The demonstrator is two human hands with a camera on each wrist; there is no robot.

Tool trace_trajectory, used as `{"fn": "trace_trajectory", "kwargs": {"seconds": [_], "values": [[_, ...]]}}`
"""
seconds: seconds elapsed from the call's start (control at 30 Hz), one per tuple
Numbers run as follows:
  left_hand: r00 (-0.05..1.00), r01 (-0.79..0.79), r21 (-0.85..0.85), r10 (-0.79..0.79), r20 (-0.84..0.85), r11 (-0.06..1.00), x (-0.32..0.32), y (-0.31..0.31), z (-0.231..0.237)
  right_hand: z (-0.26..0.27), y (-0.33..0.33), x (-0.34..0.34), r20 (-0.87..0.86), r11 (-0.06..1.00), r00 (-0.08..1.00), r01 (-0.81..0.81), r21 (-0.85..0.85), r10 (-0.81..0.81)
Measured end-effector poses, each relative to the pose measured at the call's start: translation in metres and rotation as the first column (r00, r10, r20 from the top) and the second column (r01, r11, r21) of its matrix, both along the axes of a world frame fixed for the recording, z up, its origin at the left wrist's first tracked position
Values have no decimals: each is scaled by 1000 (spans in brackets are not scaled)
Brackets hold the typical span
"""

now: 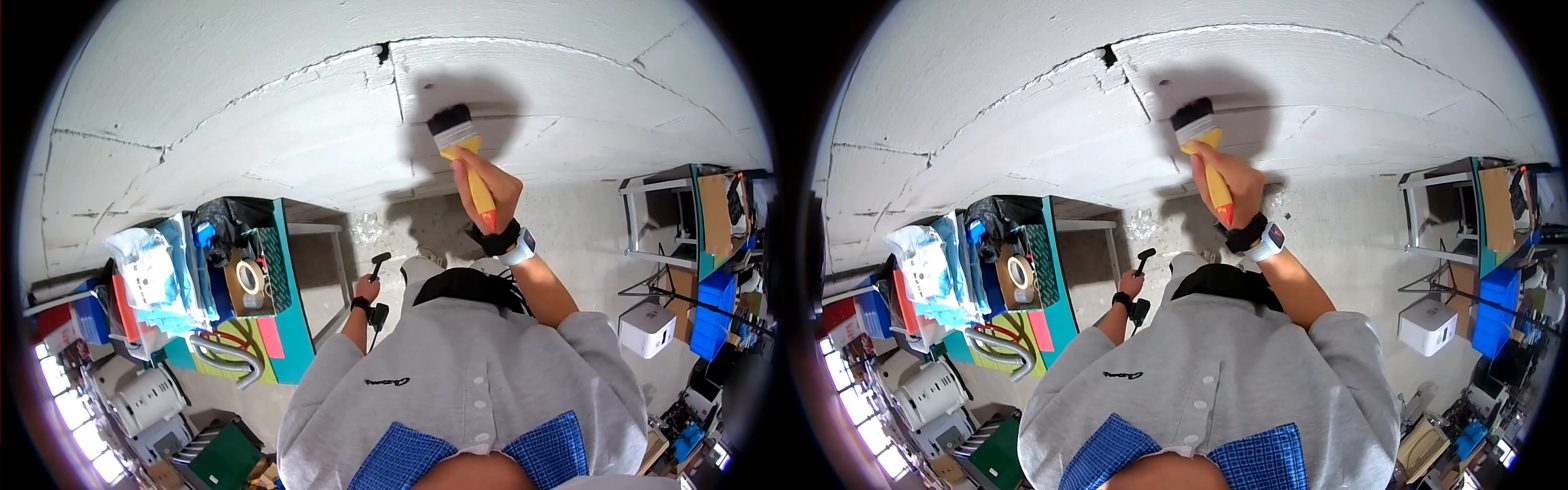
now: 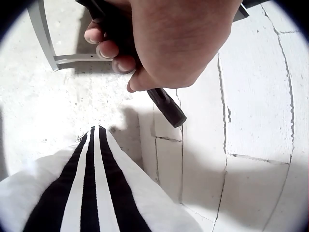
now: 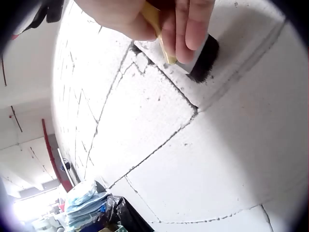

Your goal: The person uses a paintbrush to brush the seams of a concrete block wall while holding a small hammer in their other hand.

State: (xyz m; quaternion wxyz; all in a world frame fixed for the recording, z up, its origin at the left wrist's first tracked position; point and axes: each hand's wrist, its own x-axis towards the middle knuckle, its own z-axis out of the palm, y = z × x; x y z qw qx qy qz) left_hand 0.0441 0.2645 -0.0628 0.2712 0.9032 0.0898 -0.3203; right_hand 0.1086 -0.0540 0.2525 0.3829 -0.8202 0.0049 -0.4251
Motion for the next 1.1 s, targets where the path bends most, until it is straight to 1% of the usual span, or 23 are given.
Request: {"fn": "trace_trajectory", "kwargs": {"seconds": [0.03,0.1,0.13,0.17,0.23,0.27,0.3,0.37,0.4,0.43,0.5,0.53,0.57,0.63,0.67,0.77,0.83,0.9,0.93,1.0,1.03,1.1], "values": [[1000,11,-4,-11,1,1000,-1,0,0,0,0,0,1,1000,1000,11,-4,-11],[999,47,-1,-47,11,999,-2,0,0,-3,-2,3,57,1000,998,21,-18,-20],[999,52,1,-52,0,999,-2,0,-1,-11,-6,3,10,1000,1000,20,-24,-20],[998,64,25,-64,17,998,-2,-2,-2,-16,-9,1,16,999,999,39,-33,-38],[996,83,-17,-82,26,996,0,-2,-4,-17,-17,-7,-147,999,989,-25,-42,18],[996,90,-20,-90,29,996,1,-2,-6,-13,-19,-11,-136,1000,991,-12,-21,9],[995,97,-24,-96,31,995,2,-1,-13,-6,-21,-15,-125,999,992,7,-37,-12],[995,100,-14,-100,28,995,4,-3,-18,9,-25,-21,-75,1000,997,0,-14,-2],[997,80,-30,-80,1,996,7,-4,-20,19,-29,-24,-92,1000,996,2,-18,-4],[995,96,-42,-96,-6,995,8,-4,-22,29,-31,-25,-83,1000,997,-1,-28,-1],[996,84,-43,-85,-7,995,12,-6,-23,50,-32,-22,65,1000,998,5,8,-6],[998,70,-42,-71,-1,997,14,-8,-17,60,-34,-20,112,999,994,19,-51,-14],[996,86,-23,-86,-5,996,17,-13,-12,72,-33,-17,117,999,993,6,-47,0],[995,96,2,-96,-8,995,22,-18,-5,90,-31,-12,182,995,983,11,-99,7],[996,85,6,-85,-1,996,25,-21,-3,93,-31,-5,239,992,971,9,-126,22],[998,55,0,-55,11,998,29,-27,9,96,-29,3,214,994,976,-7,-111,31],[999,37,-13,-36,17,999,28,-26,10,88,-27,9,239,995,971,-3,-99,27],[998,33,-79,-29,50,996,23,-20,7,75,-30,9,215,987,976,52,-152,-19],[998,28,-60,-24,62,998,20,-16,3,70,-30,5,210,988,978,47,-150,-15],[998,0,-44,2,64,999,11,-8,-6,64,-28,0,148,1000,989,6,-29,-2],[997,-20,-27,21,70,999,4,-4,-10,65,-27,-1,139,1000,990,-1,-29,5],[999,-11,-32,13,48,999,-2,7,-19,73,-26,1,223,1000,975,2,-14,1]]}}
